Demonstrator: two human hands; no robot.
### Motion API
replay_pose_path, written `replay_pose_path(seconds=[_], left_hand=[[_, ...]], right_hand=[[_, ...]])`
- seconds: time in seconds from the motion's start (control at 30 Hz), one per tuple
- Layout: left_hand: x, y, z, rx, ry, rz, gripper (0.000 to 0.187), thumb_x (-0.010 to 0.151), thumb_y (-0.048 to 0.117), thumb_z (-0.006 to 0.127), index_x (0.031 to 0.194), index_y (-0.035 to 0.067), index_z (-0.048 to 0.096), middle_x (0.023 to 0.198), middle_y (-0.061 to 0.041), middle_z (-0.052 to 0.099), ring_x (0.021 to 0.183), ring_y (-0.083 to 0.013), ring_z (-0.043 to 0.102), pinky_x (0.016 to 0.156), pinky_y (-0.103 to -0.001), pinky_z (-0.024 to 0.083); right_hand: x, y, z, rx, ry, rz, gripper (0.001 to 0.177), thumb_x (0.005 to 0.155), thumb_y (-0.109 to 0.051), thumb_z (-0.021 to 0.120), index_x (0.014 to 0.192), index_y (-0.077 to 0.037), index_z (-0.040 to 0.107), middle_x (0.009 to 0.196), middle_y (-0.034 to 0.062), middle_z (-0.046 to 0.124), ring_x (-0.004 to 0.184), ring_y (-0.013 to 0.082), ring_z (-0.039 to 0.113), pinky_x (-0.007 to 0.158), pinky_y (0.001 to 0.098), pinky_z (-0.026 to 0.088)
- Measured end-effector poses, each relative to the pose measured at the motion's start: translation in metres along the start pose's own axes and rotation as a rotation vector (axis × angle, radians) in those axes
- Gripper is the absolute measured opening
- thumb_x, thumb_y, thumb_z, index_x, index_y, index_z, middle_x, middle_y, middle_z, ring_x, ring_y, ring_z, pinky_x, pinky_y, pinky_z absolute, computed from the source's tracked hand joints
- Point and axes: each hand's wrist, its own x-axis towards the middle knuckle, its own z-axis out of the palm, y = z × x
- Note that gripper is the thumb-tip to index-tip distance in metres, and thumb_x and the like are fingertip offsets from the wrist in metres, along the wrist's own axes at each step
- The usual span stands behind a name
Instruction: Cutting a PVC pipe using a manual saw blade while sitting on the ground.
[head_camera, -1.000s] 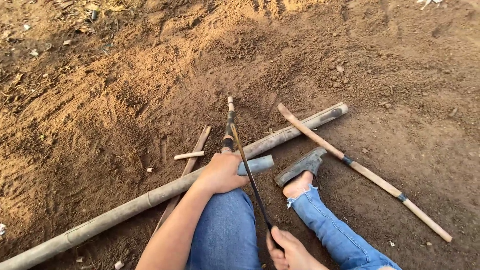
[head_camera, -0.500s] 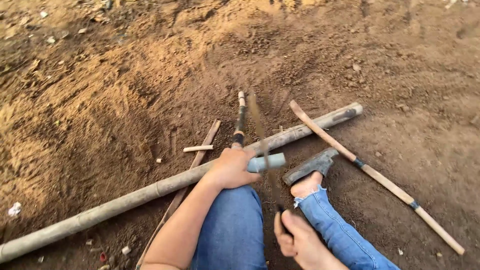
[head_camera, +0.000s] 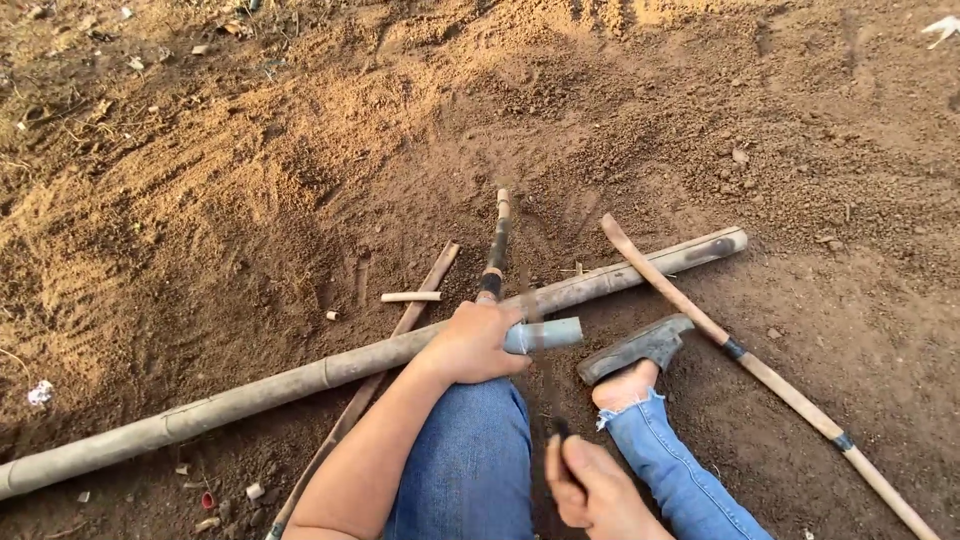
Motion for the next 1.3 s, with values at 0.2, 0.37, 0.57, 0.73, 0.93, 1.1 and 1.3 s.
replay_pose_path(seconds=[0.2,0.37,0.57,0.73,0.93,1.1,1.3], left_hand=[[0.009,0.005,0.011,0.038,-0.026,-0.075,0.048,0.077,0.046,0.082,0.094,0.001,0.082,0.093,-0.026,0.073,0.082,-0.0402,0.068,0.078,-0.048,0.061],[0.008,0.012,0.002,-0.024,-0.009,0.013,0.034,0.076,0.032,0.078,0.106,0.016,0.078,0.107,-0.010,0.080,0.101,-0.0359,0.069,0.097,-0.048,0.055],[0.009,0.006,0.007,0.028,-0.032,-0.019,0.038,0.076,0.039,0.078,0.093,0.005,0.079,0.100,-0.017,0.077,0.092,-0.0378,0.070,0.090,-0.046,0.058],[0.010,0.013,0.007,0.014,-0.011,0.013,0.028,0.076,0.035,0.076,0.088,0.010,0.079,0.097,-0.012,0.079,0.092,-0.0368,0.070,0.092,-0.046,0.056],[0.005,0.006,-0.002,0.013,-0.083,-0.051,0.035,0.077,0.035,0.076,0.100,0.009,0.081,0.100,-0.018,0.077,0.097,-0.0370,0.069,0.092,-0.045,0.059],[0.009,0.011,0.002,0.023,-0.049,-0.024,0.035,0.079,0.036,0.075,0.095,0.005,0.080,0.095,-0.017,0.078,0.093,-0.0392,0.068,0.092,-0.048,0.057],[0.007,0.006,0.004,0.011,-0.049,-0.011,0.037,0.079,0.038,0.078,0.103,0.010,0.081,0.101,-0.016,0.079,0.096,-0.0383,0.070,0.096,-0.047,0.054]], right_hand=[[0.007,0.014,-0.001,0.041,0.118,0.039,0.052,0.112,-0.049,0.047,0.100,-0.001,0.064,0.059,0.0046,0.041,0.043,0.0119,0.026,0.043,0.0288,0.021],[0.009,0.016,-0.019,0.021,0.166,0.045,0.051,0.112,-0.047,0.048,0.099,-0.001,0.063,0.060,0.0043,0.040,0.042,0.0122,0.026,0.041,0.0288,0.021],[0.009,0.046,-0.058,-0.043,0.124,0.091,0.054,0.110,-0.050,0.049,0.098,0.002,0.061,0.058,0.0047,0.040,0.039,0.0122,0.025,0.038,0.0308,0.019],[0.007,0.004,-0.004,-0.084,0.200,0.020,0.053,0.113,-0.048,0.046,0.098,0.001,0.061,0.061,0.0023,0.039,0.046,0.0107,0.027,0.045,0.0276,0.023],[0.013,0.058,-0.080,-0.088,0.067,0.116,0.057,0.109,-0.052,0.048,0.098,0.003,0.060,0.056,0.0036,0.038,0.041,0.0126,0.026,0.041,0.0312,0.021],[0.008,0.018,-0.023,-0.058,0.177,0.036,0.054,0.112,-0.049,0.047,0.097,0.001,0.063,0.060,0.0018,0.038,0.048,0.0111,0.028,0.045,0.0278,0.022],[0.010,0.045,-0.059,-0.068,0.104,0.099,0.057,0.110,-0.051,0.046,0.098,0.002,0.061,0.055,0.0038,0.039,0.040,0.0138,0.028,0.041,0.0321,0.021]])
